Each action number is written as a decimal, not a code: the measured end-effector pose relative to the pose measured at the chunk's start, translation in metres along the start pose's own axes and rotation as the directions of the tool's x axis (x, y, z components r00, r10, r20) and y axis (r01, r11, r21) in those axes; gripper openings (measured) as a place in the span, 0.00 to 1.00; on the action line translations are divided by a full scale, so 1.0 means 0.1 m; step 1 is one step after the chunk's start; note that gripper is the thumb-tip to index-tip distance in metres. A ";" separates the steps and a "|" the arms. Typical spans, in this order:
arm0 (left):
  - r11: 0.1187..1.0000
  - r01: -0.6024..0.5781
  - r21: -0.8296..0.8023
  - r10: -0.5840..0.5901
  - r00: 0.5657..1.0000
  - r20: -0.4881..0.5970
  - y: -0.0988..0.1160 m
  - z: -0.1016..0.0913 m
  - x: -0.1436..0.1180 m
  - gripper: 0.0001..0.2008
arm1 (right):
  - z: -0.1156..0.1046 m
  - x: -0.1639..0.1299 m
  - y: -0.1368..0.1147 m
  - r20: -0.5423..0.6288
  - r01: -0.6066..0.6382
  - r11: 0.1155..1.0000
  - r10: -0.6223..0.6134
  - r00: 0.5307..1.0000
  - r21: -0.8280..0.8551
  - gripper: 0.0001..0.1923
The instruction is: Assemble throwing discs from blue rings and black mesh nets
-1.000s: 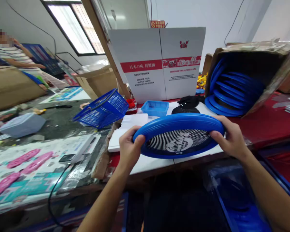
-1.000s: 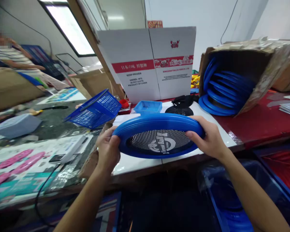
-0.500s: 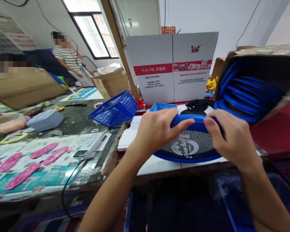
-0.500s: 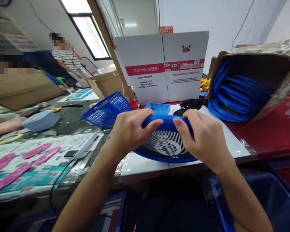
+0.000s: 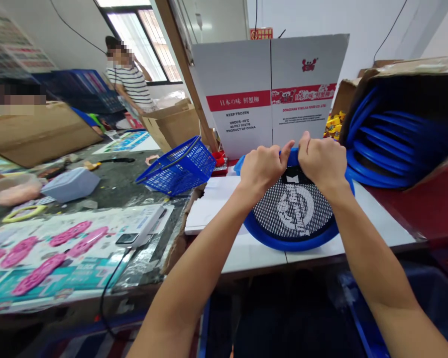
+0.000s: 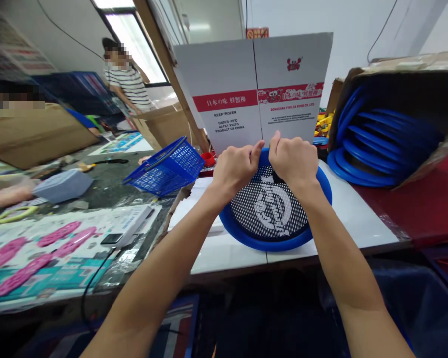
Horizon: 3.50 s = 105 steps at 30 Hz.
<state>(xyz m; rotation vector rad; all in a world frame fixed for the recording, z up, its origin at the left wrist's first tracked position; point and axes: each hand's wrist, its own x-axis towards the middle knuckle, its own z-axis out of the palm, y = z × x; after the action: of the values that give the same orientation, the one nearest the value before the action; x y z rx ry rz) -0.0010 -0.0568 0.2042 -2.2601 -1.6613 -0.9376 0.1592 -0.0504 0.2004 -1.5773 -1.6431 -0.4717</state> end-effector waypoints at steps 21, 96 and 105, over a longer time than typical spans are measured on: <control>0.839 -0.305 -0.451 0.377 0.923 0.075 -0.02 -0.88 -1.21 0.19 | -1.09 -0.86 0.37 -0.314 0.458 0.876 -0.397 0.862 0.149 0.23; 0.804 -0.433 -0.407 0.473 0.881 -0.003 -0.26 -0.56 -1.69 0.30 | -0.85 -1.63 0.84 -0.071 0.439 0.693 -0.491 0.868 0.573 0.33; 0.788 -0.587 -0.186 0.571 0.809 -0.136 0.13 -0.45 -1.78 0.21 | -1.01 -1.59 0.59 0.020 0.513 0.682 -0.610 0.792 0.521 0.27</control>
<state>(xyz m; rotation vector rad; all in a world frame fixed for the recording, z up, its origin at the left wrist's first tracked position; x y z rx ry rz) -0.0370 -0.2247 0.1385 -2.5978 -0.7506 -1.0503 0.2297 -0.2207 0.1293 -0.7228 -2.1974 -0.1713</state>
